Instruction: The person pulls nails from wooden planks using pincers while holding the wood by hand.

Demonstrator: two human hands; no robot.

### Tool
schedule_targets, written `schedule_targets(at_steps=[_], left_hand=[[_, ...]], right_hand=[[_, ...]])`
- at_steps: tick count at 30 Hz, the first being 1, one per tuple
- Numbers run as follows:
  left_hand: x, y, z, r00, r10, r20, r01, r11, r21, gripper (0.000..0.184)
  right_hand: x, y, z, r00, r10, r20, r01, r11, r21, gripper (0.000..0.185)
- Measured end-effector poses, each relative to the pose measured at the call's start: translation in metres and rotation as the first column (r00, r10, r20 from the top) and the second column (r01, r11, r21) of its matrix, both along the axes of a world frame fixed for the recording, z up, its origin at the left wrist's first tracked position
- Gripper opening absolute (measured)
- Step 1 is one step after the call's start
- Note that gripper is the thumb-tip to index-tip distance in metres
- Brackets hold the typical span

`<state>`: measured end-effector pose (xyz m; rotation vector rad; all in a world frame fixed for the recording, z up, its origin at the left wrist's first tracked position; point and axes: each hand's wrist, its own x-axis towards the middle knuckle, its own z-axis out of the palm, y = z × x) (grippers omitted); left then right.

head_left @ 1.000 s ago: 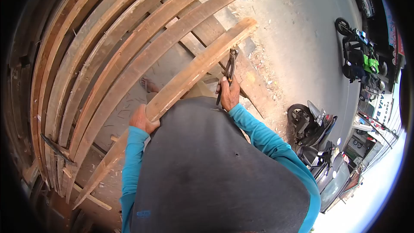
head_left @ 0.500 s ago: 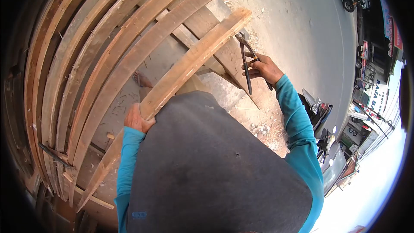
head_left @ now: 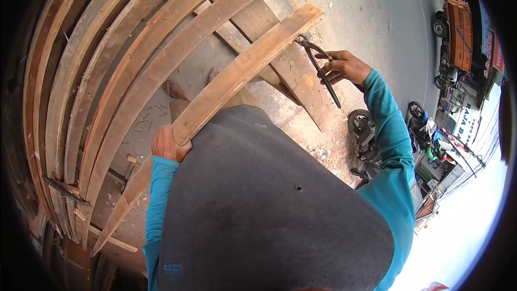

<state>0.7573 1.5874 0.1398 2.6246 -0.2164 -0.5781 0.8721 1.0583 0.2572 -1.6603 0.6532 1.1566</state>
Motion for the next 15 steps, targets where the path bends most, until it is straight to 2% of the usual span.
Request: schedule_targets(at_steps=[1, 5, 7, 9, 11, 12, 15], left_hand=[[0.0, 0.0, 0.0, 1.0, -0.004, 0.008, 0.004, 1.0, -0.009, 0.051], [-0.002, 0.0, -0.001, 1.0, -0.019, 0.018, 0.019, 1.0, -0.012, 0.056], [-0.004, -0.001, -0.004, 0.999, -0.016, 0.033, 0.016, 1.0, -0.01, 0.057], [-0.006, 0.0, -0.006, 0.999, -0.021, 0.049, 0.021, 1.0, -0.006, 0.058], [-0.007, 0.0, -0.008, 0.999, -0.022, 0.031, 0.022, 1.0, 0.005, 0.055], [-0.007, 0.0, -0.007, 0.999, -0.029, 0.031, 0.029, 1.0, 0.003, 0.055], [-0.004, -0.002, -0.005, 0.999, -0.026, 0.038, 0.026, 1.0, 0.006, 0.052]], right_hand=[[0.0, -0.002, -0.001, 1.0, -0.001, -0.002, 0.001, 1.0, 0.0, 0.05], [-0.006, 0.007, 0.0, 0.949, -0.274, -0.154, 0.29, 0.952, 0.095, 0.048], [-0.012, 0.014, -0.006, 0.913, -0.335, -0.233, 0.389, 0.888, 0.246, 0.047], [-0.022, 0.024, -0.01, 0.904, -0.371, -0.213, 0.414, 0.884, 0.218, 0.042], [-0.036, 0.027, -0.024, 0.818, -0.504, -0.276, 0.566, 0.789, 0.238, 0.032], [-0.037, 0.039, -0.02, 0.826, -0.521, -0.216, 0.558, 0.81, 0.18, 0.026], [-0.045, 0.048, -0.026, 0.832, -0.54, -0.125, 0.553, 0.822, 0.135, 0.023]])
